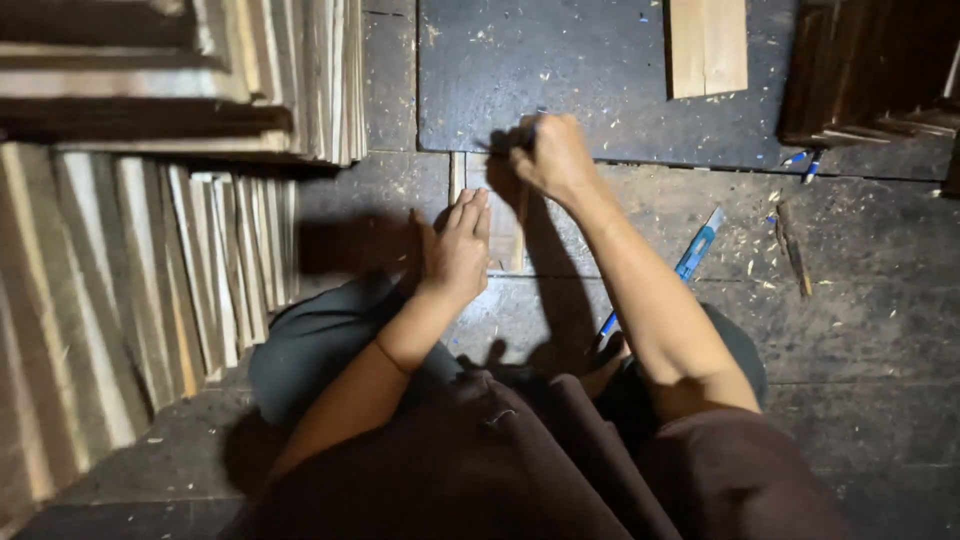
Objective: A person sitting on the floor marks wooden boards with a pencil using a template guide.
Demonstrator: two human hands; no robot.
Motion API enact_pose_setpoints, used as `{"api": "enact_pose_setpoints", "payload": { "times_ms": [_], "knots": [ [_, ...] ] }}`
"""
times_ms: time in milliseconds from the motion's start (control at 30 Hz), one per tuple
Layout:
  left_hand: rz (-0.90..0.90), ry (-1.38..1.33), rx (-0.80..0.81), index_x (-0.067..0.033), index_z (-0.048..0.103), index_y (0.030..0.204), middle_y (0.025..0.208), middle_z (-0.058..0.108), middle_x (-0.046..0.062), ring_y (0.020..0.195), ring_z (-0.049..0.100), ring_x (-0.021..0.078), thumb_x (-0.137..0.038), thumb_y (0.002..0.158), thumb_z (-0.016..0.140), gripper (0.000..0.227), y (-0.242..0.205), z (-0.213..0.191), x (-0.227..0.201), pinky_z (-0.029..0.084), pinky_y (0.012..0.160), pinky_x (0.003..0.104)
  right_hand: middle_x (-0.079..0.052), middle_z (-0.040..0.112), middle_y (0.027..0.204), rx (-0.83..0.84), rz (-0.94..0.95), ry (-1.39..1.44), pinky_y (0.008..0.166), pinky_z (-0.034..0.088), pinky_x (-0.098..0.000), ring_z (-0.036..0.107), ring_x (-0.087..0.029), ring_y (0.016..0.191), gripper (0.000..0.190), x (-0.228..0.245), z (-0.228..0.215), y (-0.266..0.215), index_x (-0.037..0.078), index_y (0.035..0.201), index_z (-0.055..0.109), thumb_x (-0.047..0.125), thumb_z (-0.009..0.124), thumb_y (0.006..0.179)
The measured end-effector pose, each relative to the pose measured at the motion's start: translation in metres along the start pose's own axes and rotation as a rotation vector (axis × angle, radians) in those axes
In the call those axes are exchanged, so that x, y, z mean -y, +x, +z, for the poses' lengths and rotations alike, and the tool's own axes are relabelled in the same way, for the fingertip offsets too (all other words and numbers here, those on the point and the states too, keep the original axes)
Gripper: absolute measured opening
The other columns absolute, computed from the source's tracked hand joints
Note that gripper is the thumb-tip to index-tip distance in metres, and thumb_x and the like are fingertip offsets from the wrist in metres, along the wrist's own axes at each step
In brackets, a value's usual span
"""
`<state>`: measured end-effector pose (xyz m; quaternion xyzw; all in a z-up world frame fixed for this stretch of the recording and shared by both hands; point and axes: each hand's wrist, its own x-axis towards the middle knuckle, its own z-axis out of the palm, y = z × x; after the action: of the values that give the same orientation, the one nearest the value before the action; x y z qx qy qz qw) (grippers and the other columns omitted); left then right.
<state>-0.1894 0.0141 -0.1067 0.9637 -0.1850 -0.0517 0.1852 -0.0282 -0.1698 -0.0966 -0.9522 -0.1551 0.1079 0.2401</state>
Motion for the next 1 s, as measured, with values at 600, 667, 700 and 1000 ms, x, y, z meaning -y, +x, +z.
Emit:
{"api": "enact_pose_setpoints", "payload": {
  "times_ms": [600,667,700,1000],
  "knots": [
    [-0.752,-0.801,0.165,-0.0206,0.062,0.137,0.141,0.060,-0.003,0.131,0.057,0.0260,-0.060,0.103,0.044,0.054,-0.014,-0.044,-0.052,0.034,0.106,0.063,-0.009,0.058,0.114,-0.108,0.307,0.166,0.079,0.059,-0.0519,0.071,-0.043,0.094,0.034,0.104,0.046,-0.182,0.023,0.119,0.072,0.016,0.069,0.085],
    [-0.342,-0.326,0.194,-0.0140,0.045,0.151,0.147,0.043,0.006,0.133,0.045,0.0347,-0.010,0.079,0.082,0.081,-0.041,-0.027,-0.041,0.045,0.096,0.069,-0.012,0.055,0.113,-0.175,0.426,0.225,0.079,0.059,-0.0545,0.068,-0.044,0.101,0.048,0.109,0.044,-0.200,0.023,0.138,0.061,0.017,0.069,0.090],
    [-0.352,-0.330,0.206,-0.0140,0.045,0.151,0.147,0.043,0.006,0.133,0.045,0.0347,-0.010,0.079,0.082,0.081,-0.042,-0.034,-0.041,0.045,0.096,0.069,-0.012,0.055,0.113,-0.159,0.432,0.226,0.079,0.059,-0.0545,0.068,-0.044,0.101,0.048,0.111,0.031,-0.202,0.023,0.138,0.061,0.017,0.069,0.090],
    [-0.408,-0.506,0.142,-0.0073,0.043,0.152,0.142,0.046,0.018,0.124,0.055,0.0426,-0.011,0.083,0.082,0.079,-0.031,-0.059,-0.035,0.050,0.100,0.057,-0.016,0.059,0.113,-0.026,0.456,0.239,0.085,0.055,-0.0588,0.067,-0.046,0.102,0.093,0.083,0.047,-0.220,0.017,0.156,0.044,0.044,0.087,0.078]
  ]
}}
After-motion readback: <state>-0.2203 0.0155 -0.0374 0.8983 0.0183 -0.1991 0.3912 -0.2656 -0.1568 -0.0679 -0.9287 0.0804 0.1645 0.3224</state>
